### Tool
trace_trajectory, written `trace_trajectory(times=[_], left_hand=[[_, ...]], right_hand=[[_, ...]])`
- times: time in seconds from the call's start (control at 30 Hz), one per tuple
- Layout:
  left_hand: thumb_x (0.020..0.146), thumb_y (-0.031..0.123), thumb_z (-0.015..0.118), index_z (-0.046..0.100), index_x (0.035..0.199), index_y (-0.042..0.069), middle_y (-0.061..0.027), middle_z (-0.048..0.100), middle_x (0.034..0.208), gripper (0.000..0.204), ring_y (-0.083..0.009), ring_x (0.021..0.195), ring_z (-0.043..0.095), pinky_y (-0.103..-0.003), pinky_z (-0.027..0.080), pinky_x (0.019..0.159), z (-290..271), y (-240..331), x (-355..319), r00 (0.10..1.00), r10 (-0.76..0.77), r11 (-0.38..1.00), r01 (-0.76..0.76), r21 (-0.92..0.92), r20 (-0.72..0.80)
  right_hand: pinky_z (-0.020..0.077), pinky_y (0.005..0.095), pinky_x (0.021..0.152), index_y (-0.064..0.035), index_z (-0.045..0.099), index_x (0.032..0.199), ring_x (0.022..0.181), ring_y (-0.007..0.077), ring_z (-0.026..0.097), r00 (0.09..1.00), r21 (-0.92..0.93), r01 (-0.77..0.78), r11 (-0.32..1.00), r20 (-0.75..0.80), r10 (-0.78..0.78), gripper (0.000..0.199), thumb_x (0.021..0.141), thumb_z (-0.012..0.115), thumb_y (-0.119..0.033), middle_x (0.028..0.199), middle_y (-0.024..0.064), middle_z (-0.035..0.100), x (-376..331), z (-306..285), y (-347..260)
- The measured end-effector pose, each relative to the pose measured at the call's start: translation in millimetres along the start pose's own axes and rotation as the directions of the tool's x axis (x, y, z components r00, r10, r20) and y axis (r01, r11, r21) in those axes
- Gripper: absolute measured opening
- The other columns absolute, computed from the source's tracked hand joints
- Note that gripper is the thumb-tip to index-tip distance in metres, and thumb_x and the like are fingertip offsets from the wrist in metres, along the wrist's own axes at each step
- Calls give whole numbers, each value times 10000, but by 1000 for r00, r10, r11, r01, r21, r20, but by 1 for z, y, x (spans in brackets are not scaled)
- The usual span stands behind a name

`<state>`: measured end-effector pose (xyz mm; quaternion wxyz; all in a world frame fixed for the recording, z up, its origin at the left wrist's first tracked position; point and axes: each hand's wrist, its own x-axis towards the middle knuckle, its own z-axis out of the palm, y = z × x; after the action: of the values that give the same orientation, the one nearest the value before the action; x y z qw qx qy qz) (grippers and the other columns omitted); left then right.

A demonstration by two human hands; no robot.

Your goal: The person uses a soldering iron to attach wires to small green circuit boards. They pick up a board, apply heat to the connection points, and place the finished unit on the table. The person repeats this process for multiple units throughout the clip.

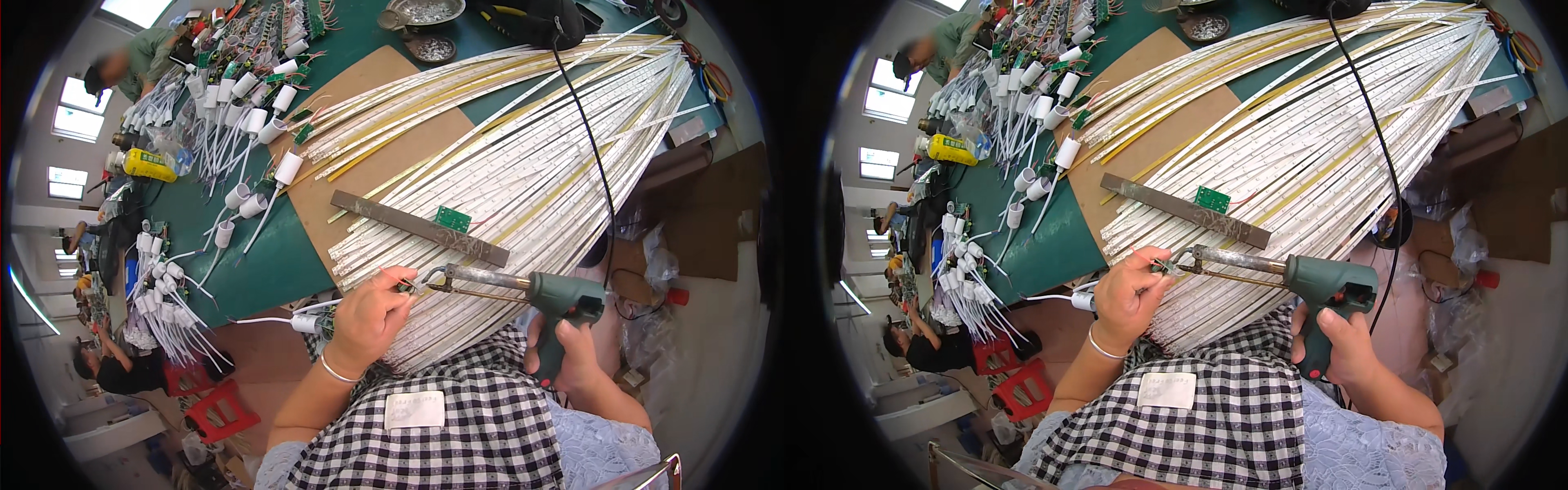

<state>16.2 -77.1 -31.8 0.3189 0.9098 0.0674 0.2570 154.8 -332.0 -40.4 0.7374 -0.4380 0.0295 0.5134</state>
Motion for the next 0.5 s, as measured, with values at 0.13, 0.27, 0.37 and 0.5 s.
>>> trace_trajectory(times=[0.13,0.27,0.37,0.5], left_hand=[[723,-35,737,486,864,54,-188,664,1005,301,-204,661,632,-265,505,584,1,-1,0,1000,-2,1000,2,-11,-13],[724,-28,739,492,859,57,-182,666,999,294,-210,681,637,-267,507,590,1,0,-2,1000,-18,1000,18,9,-5],[724,-25,741,495,854,57,-179,667,993,290,-216,691,642,-270,509,593,0,2,-1,1000,-15,999,15,30,3],[724,-15,743,498,852,57,-175,668,987,286,-230,714,653,-278,517,605,0,3,-3,999,-33,999,33,15,3]], right_hand=[[510,310,471,-28,508,1128,533,213,605,1000,-3,-27,1000,-12,27,460,823,645,-344,819,129,597,1,2,-1],[511,311,468,-29,508,1123,528,211,603,999,-10,-40,999,-8,39,461,820,649,-347,815,125,598,3,2,-2],[514,312,465,-31,505,1124,525,210,602,999,-11,-38,999,-4,38,460,820,650,-345,814,123,599,4,3,-3],[517,311,460,-34,503,1128,520,210,601,999,-1,-48,999,-11,48,456,822,651,-338,813,122,599,4,4,-2]])
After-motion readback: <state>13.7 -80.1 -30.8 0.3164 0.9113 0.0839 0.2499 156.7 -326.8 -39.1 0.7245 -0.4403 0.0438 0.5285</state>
